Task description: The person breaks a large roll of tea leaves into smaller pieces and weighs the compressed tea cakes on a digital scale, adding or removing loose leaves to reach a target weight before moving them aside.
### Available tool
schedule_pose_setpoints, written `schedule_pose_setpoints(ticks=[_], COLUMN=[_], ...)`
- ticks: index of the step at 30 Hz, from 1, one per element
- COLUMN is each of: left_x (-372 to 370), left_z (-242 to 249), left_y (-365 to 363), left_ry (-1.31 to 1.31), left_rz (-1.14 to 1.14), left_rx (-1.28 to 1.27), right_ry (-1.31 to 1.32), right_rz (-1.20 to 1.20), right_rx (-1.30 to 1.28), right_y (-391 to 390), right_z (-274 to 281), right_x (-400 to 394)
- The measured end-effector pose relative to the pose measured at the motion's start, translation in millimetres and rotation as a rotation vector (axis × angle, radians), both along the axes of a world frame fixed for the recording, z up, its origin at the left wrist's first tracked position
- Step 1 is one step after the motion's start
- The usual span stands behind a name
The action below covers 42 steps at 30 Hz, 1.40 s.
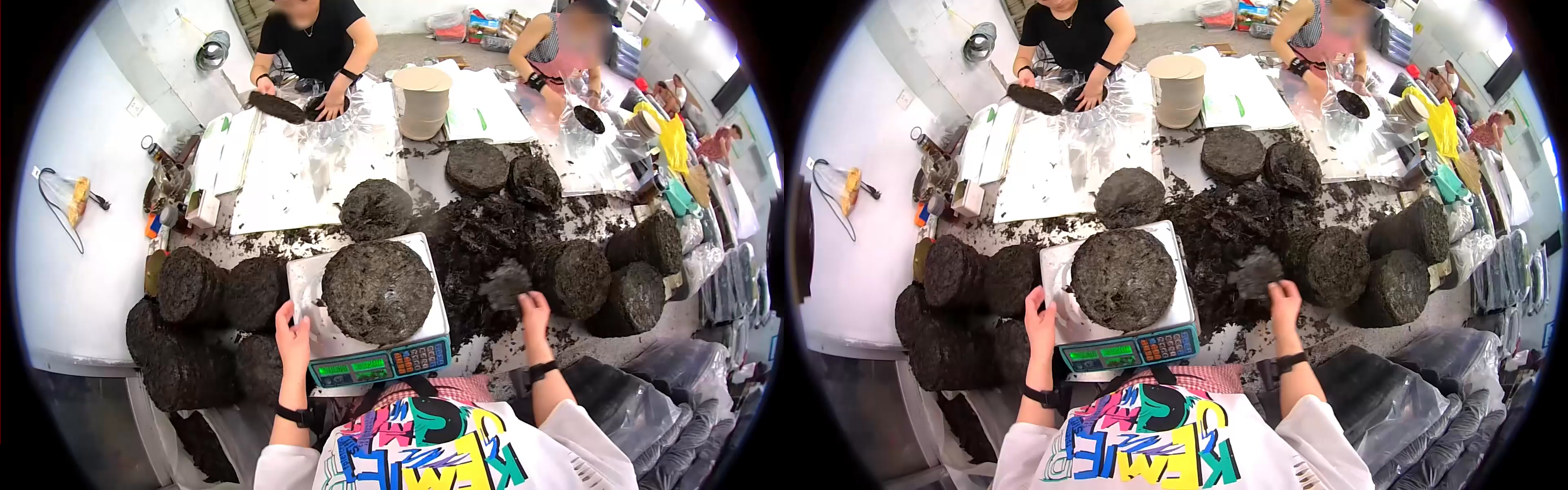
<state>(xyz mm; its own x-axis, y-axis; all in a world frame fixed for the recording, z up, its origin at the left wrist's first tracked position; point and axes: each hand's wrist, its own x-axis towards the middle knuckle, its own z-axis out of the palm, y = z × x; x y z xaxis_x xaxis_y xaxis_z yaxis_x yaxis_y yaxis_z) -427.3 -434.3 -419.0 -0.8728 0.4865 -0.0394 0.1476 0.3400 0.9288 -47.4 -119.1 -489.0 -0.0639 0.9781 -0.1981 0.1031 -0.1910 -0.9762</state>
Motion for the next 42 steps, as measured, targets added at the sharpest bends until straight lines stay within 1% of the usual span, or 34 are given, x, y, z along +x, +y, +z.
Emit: schedule_pose_setpoints(ticks=[2,3,4,5,7,9,10,11,12,13,14,15,19,21,24,26,27,29,30,31,32,33,34,35,36,37,38,39,41,42], left_x=[8,21,31,42,64,69,71,69,68,69,69,70,92,99,97,89,83,68,56,43,30,18,13,9,6,5,9,13,23,28], left_z=[5,10,9,17,21,18,16,11,17,22,20,3,-4,0,9,13,12,14,15,17,17,15,18,21,16,-1,-9,-15,-15,-16], left_y=[-5,-2,6,19,38,43,43,36,26,15,2,-29,-61,-67,-77,-85,-88,-87,-82,-73,-62,-45,-25,-5,14,32,49,62,75,76], left_ry=[-0.056,-0.086,0.069,0.125,0.313,0.278,0.262,0.273,0.231,0.187,0.208,0.147,0.094,0.088,0.109,0.087,0.094,0.012,-0.024,-0.038,-0.052,-0.071,-0.109,-0.147,-0.164,-0.166,-0.126,-0.079,0.161,0.225], left_rz=[-0.013,-0.042,-0.143,-0.218,-0.257,-0.208,-0.182,-0.140,-0.095,-0.048,-0.001,0.054,0.141,0.172,0.202,0.210,0.207,0.240,0.260,0.239,0.187,0.130,0.076,0.019,-0.026,-0.056,-0.049,-0.038,-0.083,-0.083], left_rx=[-0.013,-0.025,-0.063,-0.115,-0.163,-0.145,-0.138,-0.100,-0.092,-0.086,-0.098,-0.139,-0.204,-0.207,-0.229,-0.241,-0.212,-0.070,0.016,0.051,0.135,0.223,0.219,0.214,0.123,0.084,0.004,-0.080,-0.241,-0.256], right_ry=[0.308,0.455,0.480,0.506,0.387,0.298,0.158,0.020,-0.117,-0.278,-0.462,-0.745,-0.820,-0.919,-0.818,-0.541,-0.477,0.028,0.096,0.158,0.217,0.330,0.344,0.355,0.375,0.414,0.369,0.322,0.165,0.081], right_rz=[0.016,0.016,0.153,0.293,0.492,0.571,0.556,0.541,0.526,0.508,0.535,0.638,0.437,0.399,0.448,0.467,0.496,0.326,0.338,0.341,0.337,0.380,0.396,0.452,0.467,0.455,0.379,0.378,0.295,0.304], right_rx=[-0.190,-0.290,-0.278,-0.265,-0.217,-0.176,-0.049,0.082,0.216,0.253,0.206,0.092,0.080,0.151,0.175,0.183,0.057,-0.448,-0.479,-0.503,-0.515,-0.495,-0.472,-0.443,-0.414,-0.408,-0.388,-0.340,-0.311,-0.329], right_y=[7,11,14,13,-12,-37,-36,-30,-21,-10,2,7,-13,-14,-5,5,16,18,18,15,13,10,3,3,0,0,0,6,11,12], right_z=[63,78,81,84,108,113,106,90,74,57,28,-24,-57,-79,-99,-100,-106,-70,-54,-37,-21,-8,12,17,28,39,53,53,51,45], right_x=[-7,-9,-17,-34,-85,-122,-118,-112,-105,-87,-64,-32,-41,-43,-37,-27,-19,-16,-15,-15,-14,-16,-23,-26,-31,-34,-37,-28,-9,4])
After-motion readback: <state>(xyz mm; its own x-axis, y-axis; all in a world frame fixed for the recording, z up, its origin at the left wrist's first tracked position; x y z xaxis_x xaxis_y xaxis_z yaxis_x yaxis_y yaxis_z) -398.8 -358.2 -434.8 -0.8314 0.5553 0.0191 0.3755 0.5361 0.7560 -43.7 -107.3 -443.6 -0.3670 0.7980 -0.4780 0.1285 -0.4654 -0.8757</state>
